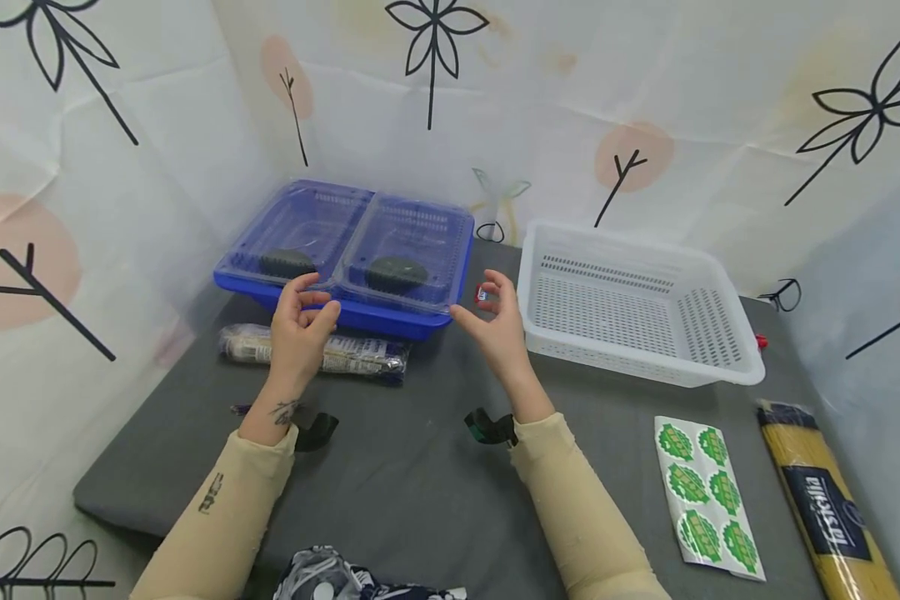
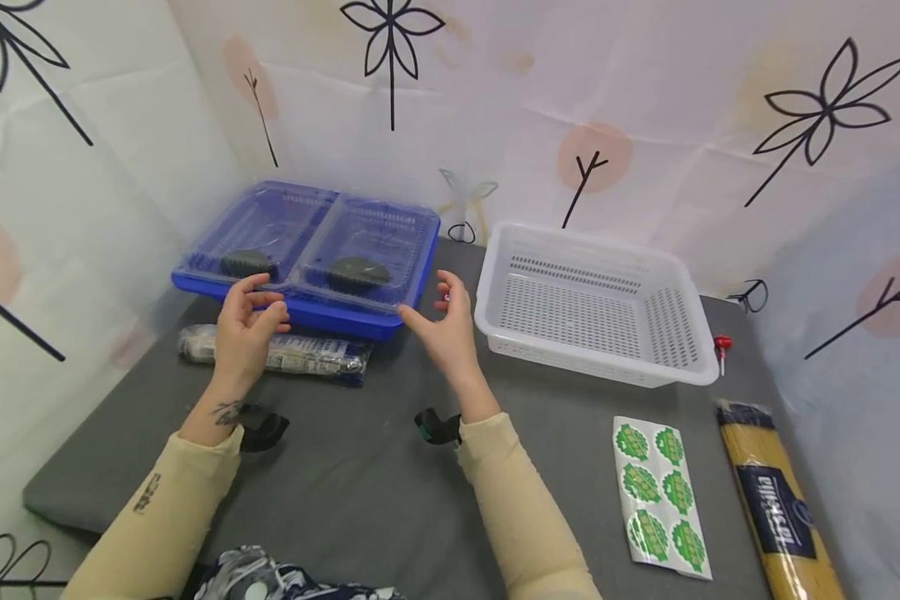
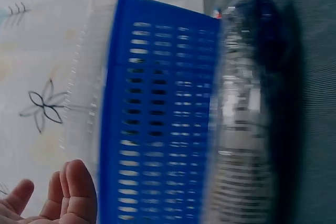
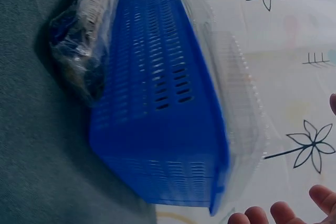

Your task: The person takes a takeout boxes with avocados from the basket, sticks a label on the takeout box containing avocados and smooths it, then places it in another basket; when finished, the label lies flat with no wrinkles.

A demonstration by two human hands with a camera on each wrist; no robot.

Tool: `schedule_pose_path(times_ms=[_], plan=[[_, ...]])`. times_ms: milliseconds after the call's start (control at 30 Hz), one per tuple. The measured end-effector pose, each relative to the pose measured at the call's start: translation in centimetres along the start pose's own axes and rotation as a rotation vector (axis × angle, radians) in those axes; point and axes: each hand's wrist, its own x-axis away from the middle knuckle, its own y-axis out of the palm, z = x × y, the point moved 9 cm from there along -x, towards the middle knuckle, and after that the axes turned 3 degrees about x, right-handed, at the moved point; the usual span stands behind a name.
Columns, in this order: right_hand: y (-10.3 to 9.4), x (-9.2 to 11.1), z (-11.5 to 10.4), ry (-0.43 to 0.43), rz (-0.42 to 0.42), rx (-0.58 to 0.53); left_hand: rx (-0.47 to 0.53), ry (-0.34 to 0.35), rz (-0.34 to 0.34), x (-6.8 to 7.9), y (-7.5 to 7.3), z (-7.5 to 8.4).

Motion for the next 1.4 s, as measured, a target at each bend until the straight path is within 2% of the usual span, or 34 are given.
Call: schedule_pose_path(times_ms=[200,300,433,533,633,800,1000,1267,1400], plan=[[1.1,-0.5,1.4,0.005,0.018,0.025,0.126,-0.175,0.12,0.2,-1.4,-4.1],[1.9,-0.9,1.9,0.007,0.026,0.05,0.188,-0.224,0.179,0.0,-1.9,-5.4],[2.7,-1.3,2.3,0.017,0.034,0.084,0.253,-0.241,0.231,-0.2,-2.5,-6.5],[3.1,-1.7,2.3,0.018,0.043,0.108,0.258,-0.243,0.236,-0.7,-2.6,-7.6],[3.4,-2.1,2.3,0.02,0.047,0.13,0.278,-0.219,0.229,-1.7,-2.9,-10.0],[3.8,-2.7,2.2,0.034,0.054,0.183,0.251,-0.171,0.242,-3.0,-3.5,-13.4],[4.0,-3.3,2.2,0.092,0.052,0.253,0.251,-0.162,0.241,-3.3,-3.4,-14.3],[4.4,-3.9,2.5,0.159,0.009,0.34,0.238,-0.173,0.232,-2.8,-3.2,-13.0],[4.3,-4.0,2.3,0.181,-0.002,0.435,0.224,-0.183,0.235,-2.7,-3.2,-12.8]])
